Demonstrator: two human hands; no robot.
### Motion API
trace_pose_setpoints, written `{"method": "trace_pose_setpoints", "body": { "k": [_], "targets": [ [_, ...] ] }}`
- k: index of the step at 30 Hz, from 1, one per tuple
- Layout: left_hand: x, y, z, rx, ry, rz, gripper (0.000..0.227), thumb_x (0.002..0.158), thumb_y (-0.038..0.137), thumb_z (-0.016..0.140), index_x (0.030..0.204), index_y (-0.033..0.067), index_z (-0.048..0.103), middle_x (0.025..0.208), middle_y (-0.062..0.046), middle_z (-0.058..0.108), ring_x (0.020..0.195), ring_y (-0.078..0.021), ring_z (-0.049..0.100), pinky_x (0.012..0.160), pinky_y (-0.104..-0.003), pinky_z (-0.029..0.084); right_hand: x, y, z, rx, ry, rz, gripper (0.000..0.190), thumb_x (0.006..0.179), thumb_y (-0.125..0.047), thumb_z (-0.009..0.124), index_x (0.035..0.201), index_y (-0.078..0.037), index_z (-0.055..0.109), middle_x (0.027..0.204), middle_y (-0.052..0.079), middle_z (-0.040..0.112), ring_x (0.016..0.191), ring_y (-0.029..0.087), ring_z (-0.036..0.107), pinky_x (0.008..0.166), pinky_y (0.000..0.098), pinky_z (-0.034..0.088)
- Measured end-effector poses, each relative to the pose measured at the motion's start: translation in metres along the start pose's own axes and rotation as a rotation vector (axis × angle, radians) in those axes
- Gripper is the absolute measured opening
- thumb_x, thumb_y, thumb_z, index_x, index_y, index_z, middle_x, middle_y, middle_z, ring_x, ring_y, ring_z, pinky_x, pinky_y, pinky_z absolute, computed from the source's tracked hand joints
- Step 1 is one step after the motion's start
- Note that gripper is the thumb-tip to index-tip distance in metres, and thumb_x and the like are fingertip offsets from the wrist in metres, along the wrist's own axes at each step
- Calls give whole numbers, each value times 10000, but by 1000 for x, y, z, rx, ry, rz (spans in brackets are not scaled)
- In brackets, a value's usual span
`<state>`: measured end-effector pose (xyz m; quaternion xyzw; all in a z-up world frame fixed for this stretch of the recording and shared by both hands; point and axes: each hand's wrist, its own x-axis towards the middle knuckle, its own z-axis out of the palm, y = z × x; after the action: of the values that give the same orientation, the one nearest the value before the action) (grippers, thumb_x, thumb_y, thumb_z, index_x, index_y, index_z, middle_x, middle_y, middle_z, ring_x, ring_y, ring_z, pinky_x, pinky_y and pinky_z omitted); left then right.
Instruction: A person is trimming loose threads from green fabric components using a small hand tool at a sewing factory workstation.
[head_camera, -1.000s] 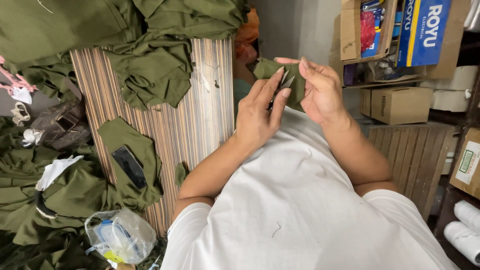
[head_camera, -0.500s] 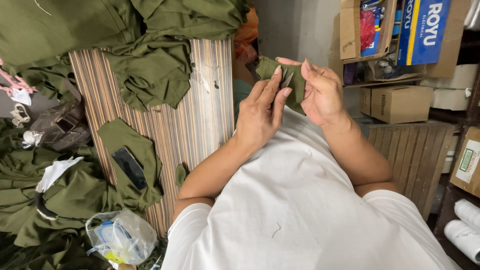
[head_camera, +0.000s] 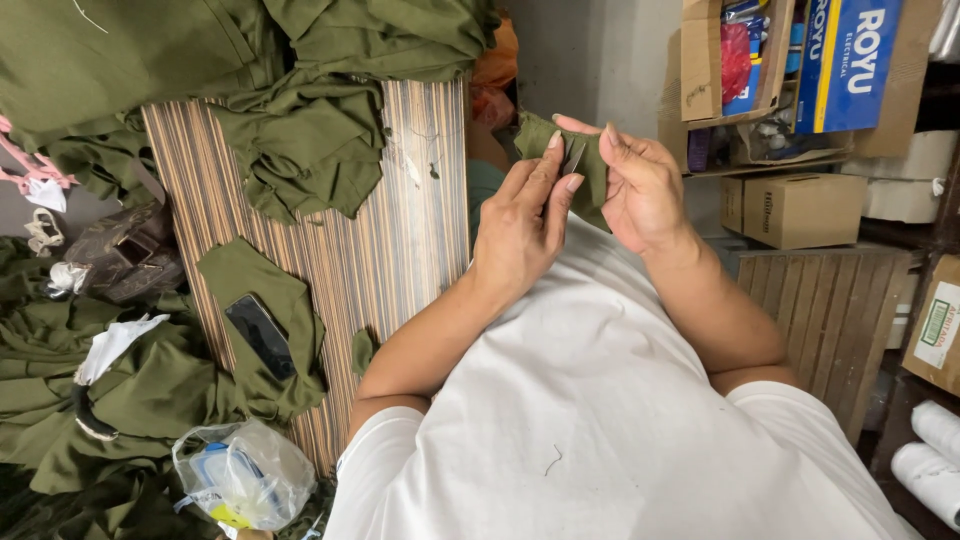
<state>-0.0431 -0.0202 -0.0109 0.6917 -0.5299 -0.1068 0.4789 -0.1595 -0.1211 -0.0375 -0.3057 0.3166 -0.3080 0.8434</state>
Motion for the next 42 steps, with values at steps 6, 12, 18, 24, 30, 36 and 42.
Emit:
{"method": "trace_pose_setpoints", "body": {
  "k": [6, 12, 18, 24, 30, 36, 42],
  "targets": [
    [-1, -2, -1, -22, -10, -14, 355, 1053, 242, 632, 1353, 51, 648, 975, -114, 722, 827, -293, 762, 646, -338, 629, -3, -4, 6, 18, 17, 12, 455, 1046, -274, 563, 1320, 83, 634, 1191, 250, 721, 1138, 278, 717, 1008, 460, 610],
    [-3, -6, -1, -24, -11, -14, 360, 1059, 240, 624, 1375, 71, 638, 978, -99, 720, 826, -283, 759, 618, -331, 616, -1, 2, 2, 21, 14, 19, 460, 1047, -280, 558, 1327, 77, 634, 1196, 256, 717, 1128, 296, 723, 998, 473, 610],
    [-3, -7, 0, -33, -3, -12, 356, 1060, 226, 624, 1378, 68, 636, 978, -107, 719, 821, -285, 757, 607, -333, 610, 2, 9, -5, 40, 9, 22, 429, 1048, -264, 556, 1316, 60, 643, 1201, 254, 718, 1115, 294, 731, 980, 457, 625],
    [-3, -11, 3, -48, 13, -12, 356, 1062, 221, 621, 1375, 52, 636, 985, -115, 717, 823, -284, 751, 618, -327, 606, 9, 16, -19, -33, -8, -13, 435, 1062, -270, 547, 1336, 55, 637, 1220, 231, 714, 1166, 274, 707, 1024, 464, 597],
    [-4, -14, 4, -81, 25, -15, 354, 1066, 199, 611, 1382, 39, 627, 1000, -132, 713, 837, -294, 749, 634, -333, 608, 1, 2, 11, -13, -11, -34, 393, 1073, -250, 542, 1308, 44, 652, 1259, 247, 699, 1167, 311, 702, 1032, 504, 596],
    [-4, -18, 10, -65, 51, -25, 400, 1059, 239, 640, 1407, 43, 608, 1006, -113, 699, 865, -283, 740, 695, -337, 611, 6, 11, 7, -10, 8, -43, 373, 1071, -247, 553, 1280, 41, 665, 1213, 234, 718, 1154, 316, 720, 1013, 487, 616],
    [-8, -21, 9, -142, 56, -53, 381, 1086, 207, 578, 1435, 53, 587, 1029, -112, 695, 912, -302, 736, 741, -366, 604, 8, 16, 12, 32, 35, -59, 334, 1080, -221, 557, 1238, 42, 688, 1168, 251, 731, 1107, 330, 728, 974, 454, 634]
  ]
}}
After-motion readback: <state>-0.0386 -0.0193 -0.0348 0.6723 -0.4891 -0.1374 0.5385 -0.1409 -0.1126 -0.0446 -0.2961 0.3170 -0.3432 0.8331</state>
